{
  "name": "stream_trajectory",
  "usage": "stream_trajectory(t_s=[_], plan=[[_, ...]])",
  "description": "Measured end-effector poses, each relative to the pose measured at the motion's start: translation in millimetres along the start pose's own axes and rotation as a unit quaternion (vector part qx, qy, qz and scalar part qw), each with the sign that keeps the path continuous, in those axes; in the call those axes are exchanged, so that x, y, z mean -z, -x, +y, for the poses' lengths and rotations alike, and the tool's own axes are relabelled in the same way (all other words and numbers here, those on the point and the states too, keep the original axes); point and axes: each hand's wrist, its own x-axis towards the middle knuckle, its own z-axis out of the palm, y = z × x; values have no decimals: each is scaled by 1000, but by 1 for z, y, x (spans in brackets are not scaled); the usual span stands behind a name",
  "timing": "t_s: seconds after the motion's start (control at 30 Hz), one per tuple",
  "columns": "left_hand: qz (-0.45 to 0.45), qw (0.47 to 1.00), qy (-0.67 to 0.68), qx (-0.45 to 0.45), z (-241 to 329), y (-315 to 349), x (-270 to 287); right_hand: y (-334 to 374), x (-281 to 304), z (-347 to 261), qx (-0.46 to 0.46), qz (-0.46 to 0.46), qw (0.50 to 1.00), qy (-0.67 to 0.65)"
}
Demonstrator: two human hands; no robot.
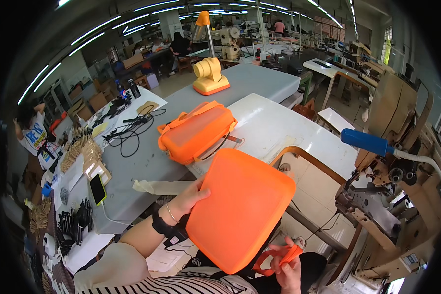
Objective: The person assembles orange first-aid bags by attaching straps to the cases. They pick up a strap, thread it through the bag's attachment points, and secure it. The person handles multiple bags sequentially, inspecting the fit and alignment of the straps before moving to the next unit.
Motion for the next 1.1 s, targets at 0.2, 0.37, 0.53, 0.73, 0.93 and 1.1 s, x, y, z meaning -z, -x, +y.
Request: stream_trajectory(t_s=[0.2, 0.37, 0.53, 0.73, 0.93, 1.1], plan=[[-102, 972, -209, -13, 23, -17, 10, -61, -33, 10, -14, -1, 999, 32], [11, 810, -566, -151, 46, -15, 26, -102, -64, 16, -25, 52, 998, -2], [285, 807, -497, -146, 11, 32, 44, -133, -60, 35, -89, 183, 973, -111], [277, 949, 145, 48, -88, 82, 16, -134, -57, 49, -110, 159, 974, -115], [259, 944, 196, 51, -71, 57, -8, -122, -48, 44, -45, 140, 989, -27], [260, 943, 200, 49, -59, 64, -10, -125, -43, 1, 42, 159, 983, -76]])
